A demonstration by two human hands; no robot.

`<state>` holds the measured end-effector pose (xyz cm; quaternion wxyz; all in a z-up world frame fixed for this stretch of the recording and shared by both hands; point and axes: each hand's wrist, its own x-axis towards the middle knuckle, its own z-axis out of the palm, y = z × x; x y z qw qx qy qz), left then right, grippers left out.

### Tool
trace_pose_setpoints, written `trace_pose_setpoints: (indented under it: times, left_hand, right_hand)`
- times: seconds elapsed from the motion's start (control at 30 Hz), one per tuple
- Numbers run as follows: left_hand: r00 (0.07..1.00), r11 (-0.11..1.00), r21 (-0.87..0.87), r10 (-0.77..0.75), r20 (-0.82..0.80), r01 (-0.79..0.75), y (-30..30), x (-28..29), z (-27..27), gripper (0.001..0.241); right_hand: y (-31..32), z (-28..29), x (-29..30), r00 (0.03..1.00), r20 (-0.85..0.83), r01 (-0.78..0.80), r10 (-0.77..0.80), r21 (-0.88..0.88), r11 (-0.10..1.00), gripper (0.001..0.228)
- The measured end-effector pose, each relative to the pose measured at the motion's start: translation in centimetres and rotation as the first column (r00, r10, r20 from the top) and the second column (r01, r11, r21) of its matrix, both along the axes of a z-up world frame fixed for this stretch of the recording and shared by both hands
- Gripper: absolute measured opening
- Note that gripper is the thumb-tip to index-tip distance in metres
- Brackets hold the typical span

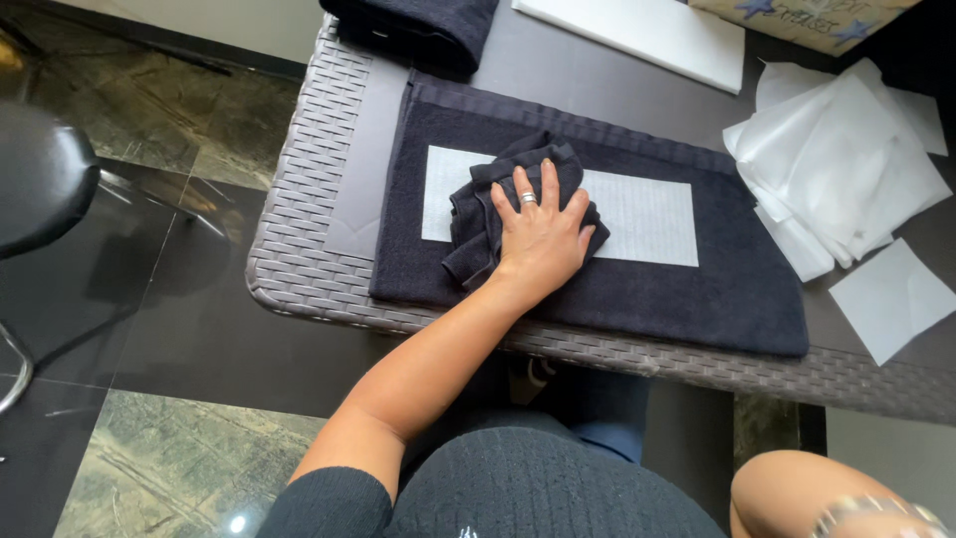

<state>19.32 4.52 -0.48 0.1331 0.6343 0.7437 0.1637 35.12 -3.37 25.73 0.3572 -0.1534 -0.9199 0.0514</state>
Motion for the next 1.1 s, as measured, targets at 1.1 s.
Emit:
trace_pose_setpoints:
  times: [1.1]
  left_hand:
    - [0.985, 0.819, 0.563, 0.167, -0.05, -0.111, -2.8, -8.1, 11.2, 0.063]
  right_hand:
    - [19.0, -27.7, 0.2, 0.71, 0.691, 0.342, -0.137, -0.168, 0.925, 0.076]
